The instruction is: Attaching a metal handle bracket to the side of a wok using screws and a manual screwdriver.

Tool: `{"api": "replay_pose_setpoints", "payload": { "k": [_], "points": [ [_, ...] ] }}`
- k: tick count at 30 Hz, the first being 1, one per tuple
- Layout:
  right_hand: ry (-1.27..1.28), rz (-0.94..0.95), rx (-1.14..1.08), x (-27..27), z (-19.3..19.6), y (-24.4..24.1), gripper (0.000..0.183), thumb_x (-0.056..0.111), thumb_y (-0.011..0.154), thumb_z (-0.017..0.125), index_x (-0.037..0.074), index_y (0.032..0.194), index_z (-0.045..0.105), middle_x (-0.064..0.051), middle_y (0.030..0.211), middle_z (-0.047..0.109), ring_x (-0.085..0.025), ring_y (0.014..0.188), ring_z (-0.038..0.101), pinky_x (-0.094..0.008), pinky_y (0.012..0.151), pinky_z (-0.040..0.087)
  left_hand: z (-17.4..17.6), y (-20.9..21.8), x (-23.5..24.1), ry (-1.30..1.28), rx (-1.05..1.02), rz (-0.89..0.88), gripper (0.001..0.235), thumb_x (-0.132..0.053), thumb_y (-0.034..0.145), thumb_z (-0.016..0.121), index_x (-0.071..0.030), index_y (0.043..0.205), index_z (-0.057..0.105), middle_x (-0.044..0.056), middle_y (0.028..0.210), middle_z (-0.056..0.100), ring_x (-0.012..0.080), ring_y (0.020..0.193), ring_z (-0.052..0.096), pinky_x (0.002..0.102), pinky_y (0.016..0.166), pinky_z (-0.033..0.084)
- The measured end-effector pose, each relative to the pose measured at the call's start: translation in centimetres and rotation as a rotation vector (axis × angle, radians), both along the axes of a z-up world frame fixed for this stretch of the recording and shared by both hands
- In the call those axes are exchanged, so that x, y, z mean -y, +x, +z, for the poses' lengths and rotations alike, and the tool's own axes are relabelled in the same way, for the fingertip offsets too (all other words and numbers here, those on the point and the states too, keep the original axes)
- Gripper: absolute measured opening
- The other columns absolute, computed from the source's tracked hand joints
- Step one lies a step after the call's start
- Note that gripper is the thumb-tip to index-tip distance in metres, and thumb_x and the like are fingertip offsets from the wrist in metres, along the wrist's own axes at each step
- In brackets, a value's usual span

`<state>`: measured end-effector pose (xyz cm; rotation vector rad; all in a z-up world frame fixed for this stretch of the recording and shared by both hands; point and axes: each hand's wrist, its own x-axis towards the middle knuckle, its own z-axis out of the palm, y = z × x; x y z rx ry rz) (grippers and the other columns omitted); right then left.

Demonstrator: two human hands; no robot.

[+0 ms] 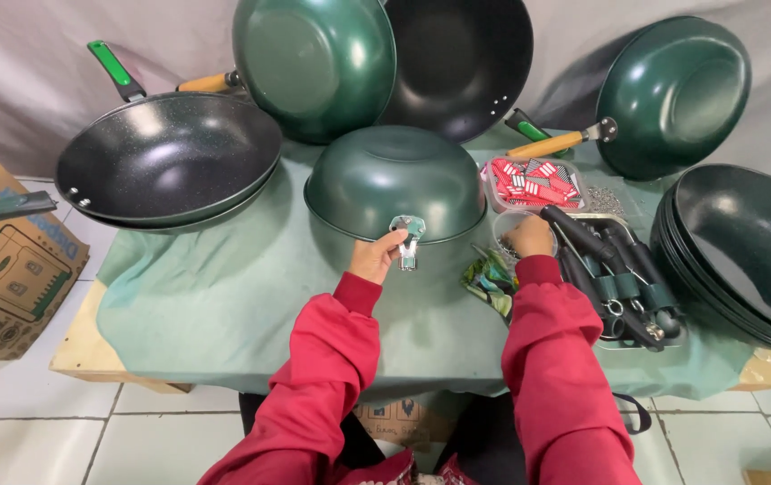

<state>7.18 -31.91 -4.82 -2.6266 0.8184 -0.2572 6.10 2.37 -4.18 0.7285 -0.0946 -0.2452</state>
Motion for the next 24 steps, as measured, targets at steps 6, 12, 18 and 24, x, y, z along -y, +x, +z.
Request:
{"api": "replay_pose_setpoints", "payload": {
  "k": [6,12,18,24],
  "points": [
    [-0.06,0.004,-0.122,0.5,-1.6,2.1,0.054,0.018,0.07,0.092,-0.005,0.115,0.074,-0.028,0.11,0.075,-0.046,0.11,0.07,-0.059,0.091,0.056,-0.8,0.3,0.2,-0.023,-0.005,0.003,0.048,0.009,0.08,0.08,-0.013,0.122,0.07,0.003,0.091,0.077,0.0176,0.072,0.077,0.029,0.064,0.067],
    [-0.003,0.026,-0.128,-0.3,-0.5,1.1,0.05,0.02,0.075,0.087,-0.006,0.116,0.072,-0.029,0.117,0.073,-0.048,0.116,0.067,-0.059,0.095,0.054,-3.7,2.1,1.1,-0.025,-0.001,-0.001,0.049,0.007,0.081,0.079,-0.01,0.125,0.069,0.004,0.096,0.077,0.0194,0.077,0.078,0.029,0.067,0.067],
    [-0.028,0.057,0.144,1.3,-2.2,1.4,0.023,0.017,0.074,0.071,0.0,0.085,0.079,-0.028,0.087,0.075,-0.05,0.094,0.072,-0.056,0.081,0.059,-5.8,3.2,1.7,-0.036,0.003,-0.008,0.05,0.007,0.081,0.08,-0.011,0.126,0.069,0.005,0.098,0.077,0.02,0.078,0.078,0.03,0.067,0.067],
    [0.159,0.17,0.819,-5.8,4.8,-3.4,0.013,0.022,0.085,0.083,0.013,0.09,0.076,-0.014,0.077,0.07,-0.028,0.078,0.069,-0.041,0.074,0.053,-5.1,2.6,1.7,-0.042,-0.004,0.007,0.048,0.007,0.08,0.08,-0.009,0.124,0.069,0.004,0.097,0.077,0.0179,0.077,0.077,0.029,0.067,0.067]
  ]
}}
